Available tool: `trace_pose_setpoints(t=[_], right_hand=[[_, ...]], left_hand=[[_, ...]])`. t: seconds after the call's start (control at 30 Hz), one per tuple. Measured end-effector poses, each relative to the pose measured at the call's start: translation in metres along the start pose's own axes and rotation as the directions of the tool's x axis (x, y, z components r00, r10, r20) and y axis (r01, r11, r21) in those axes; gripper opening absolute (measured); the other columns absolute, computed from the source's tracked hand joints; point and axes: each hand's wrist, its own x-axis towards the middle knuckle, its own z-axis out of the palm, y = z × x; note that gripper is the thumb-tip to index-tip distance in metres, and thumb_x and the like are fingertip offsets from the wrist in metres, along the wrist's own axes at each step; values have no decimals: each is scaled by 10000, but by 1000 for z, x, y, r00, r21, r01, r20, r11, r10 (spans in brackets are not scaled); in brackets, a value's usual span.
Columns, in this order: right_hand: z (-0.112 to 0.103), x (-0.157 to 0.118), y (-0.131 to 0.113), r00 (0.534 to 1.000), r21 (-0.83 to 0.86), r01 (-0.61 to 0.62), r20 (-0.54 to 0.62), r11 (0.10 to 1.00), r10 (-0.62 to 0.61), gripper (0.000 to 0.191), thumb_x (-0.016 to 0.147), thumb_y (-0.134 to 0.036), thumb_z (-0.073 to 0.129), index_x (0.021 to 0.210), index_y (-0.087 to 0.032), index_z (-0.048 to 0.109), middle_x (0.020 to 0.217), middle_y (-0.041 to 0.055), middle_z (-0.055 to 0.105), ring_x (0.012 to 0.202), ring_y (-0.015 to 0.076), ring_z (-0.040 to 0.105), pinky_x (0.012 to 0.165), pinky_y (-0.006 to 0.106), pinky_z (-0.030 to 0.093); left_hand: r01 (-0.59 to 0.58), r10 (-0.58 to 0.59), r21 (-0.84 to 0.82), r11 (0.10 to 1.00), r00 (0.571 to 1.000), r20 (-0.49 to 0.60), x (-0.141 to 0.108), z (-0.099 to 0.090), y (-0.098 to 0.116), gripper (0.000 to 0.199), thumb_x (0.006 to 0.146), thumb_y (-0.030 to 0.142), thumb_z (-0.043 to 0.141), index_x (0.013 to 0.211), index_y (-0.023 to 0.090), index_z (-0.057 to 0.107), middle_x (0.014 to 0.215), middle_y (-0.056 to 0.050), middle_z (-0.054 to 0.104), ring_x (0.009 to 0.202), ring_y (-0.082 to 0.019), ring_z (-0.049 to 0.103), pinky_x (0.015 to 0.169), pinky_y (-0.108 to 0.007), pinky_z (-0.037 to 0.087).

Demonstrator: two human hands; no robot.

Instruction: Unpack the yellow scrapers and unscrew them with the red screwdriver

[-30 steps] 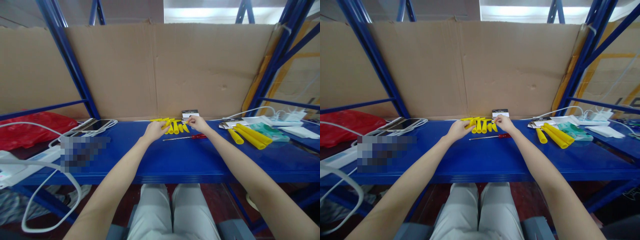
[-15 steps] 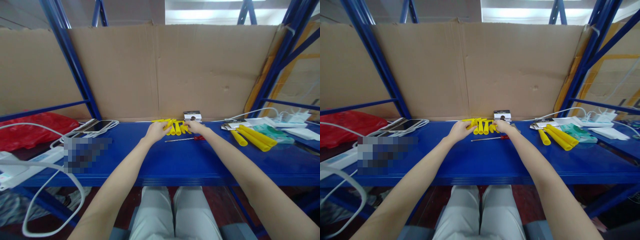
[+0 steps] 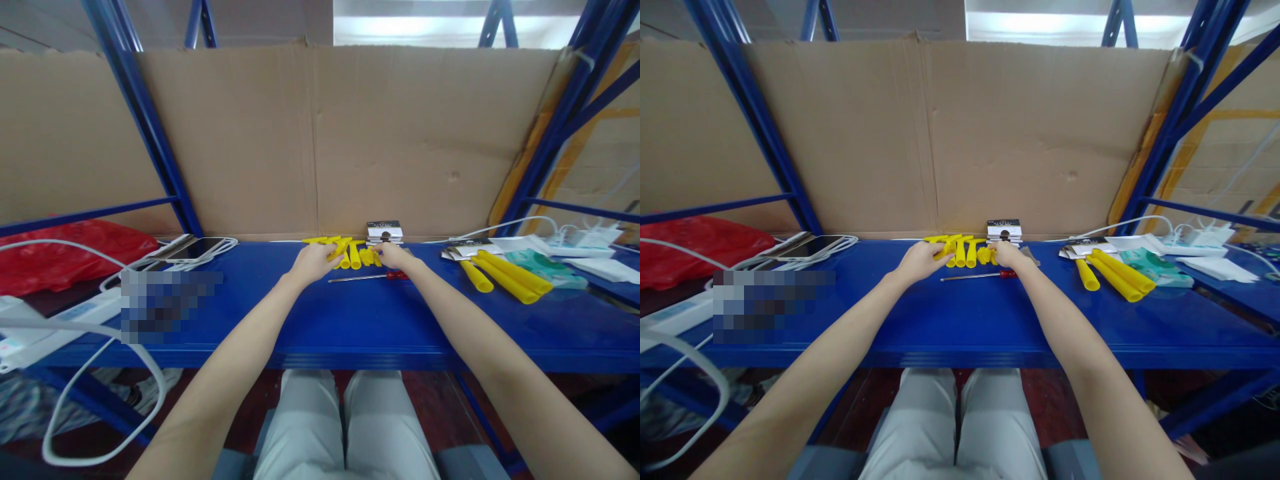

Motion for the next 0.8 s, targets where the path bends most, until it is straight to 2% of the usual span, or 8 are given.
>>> trace_pose_setpoints(t=[0.1,0.2,0.27,0.33,0.4,0.47,0.63,0.8], right_hand=[[-7,-4,-5,997,63,-25,-68,998,30,395,743,-29,497,1084,-158,649,1156,122,632,1090,254,573,908,333,445],[-18,-13,-20,991,332,33,-135,943,13,259,844,-131,448,1008,-123,649,1045,143,675,909,216,655,807,309,495],[-25,-22,-33,999,602,28,-46,798,0,283,901,-250,403,1020,-109,617,893,132,706,656,163,671,652,277,526],[-29,-32,-46,994,793,-15,80,609,-79,326,905,-349,417,1071,-123,583,776,97,708,524,135,637,570,264,523],[-31,-41,-56,965,879,-63,175,473,-196,330,878,-384,478,1088,-149,574,735,71,705,511,128,628,552,257,521],[-31,-47,-62,936,910,-94,219,403,-275,315,865,-396,503,1043,-154,597,754,74,708,565,130,643,567,248,518],[-27,-46,-61,936,928,-14,143,373,-320,367,846,-472,494,865,-137,640,872,105,707,782,139,657,689,250,504],[-16,-39,-63,940,872,214,-61,440,-336,246,676,-370,690,768,-155,614,684,9,655,613,104,586,613,248,469]], left_hand=[[-2,1,23,1000,1000,28,0,2,-1,311,853,394,439,868,187,670,802,-65,698,746,-190,637,583,-240,381],[2,-6,60,998,998,67,0,4,-2,296,848,372,446,955,203,665,891,-67,704,835,-206,647,654,-257,431],[3,-12,88,996,995,101,-1,6,1,297,844,361,451,983,203,661,928,-78,702,863,-216,647,689,-275,448],[-6,-8,105,995,991,135,-2,7,5,287,838,345,458,976,197,661,928,-87,701,863,-220,649,708,-285,453],[-13,-2,97,995,988,154,-2,8,10,265,827,334,472,944,192,662,903,-89,701,849,-221,650,710,-290,452],[1,-9,58,998,989,146,-2,9,12,241,811,340,491,875,184,663,856,-85,699,824,-221,648,688,-289,449],[29,-7,-218,976,995,101,2,9,2,213,724,318,591,591,151,585,605,-38,625,615,-170,603,560,-256,420],[203,23,-636,745,944,328,1,2,-8,199,721,313,617,650,129,590,596,-28,612,466,-97,519,448,-229,415]])
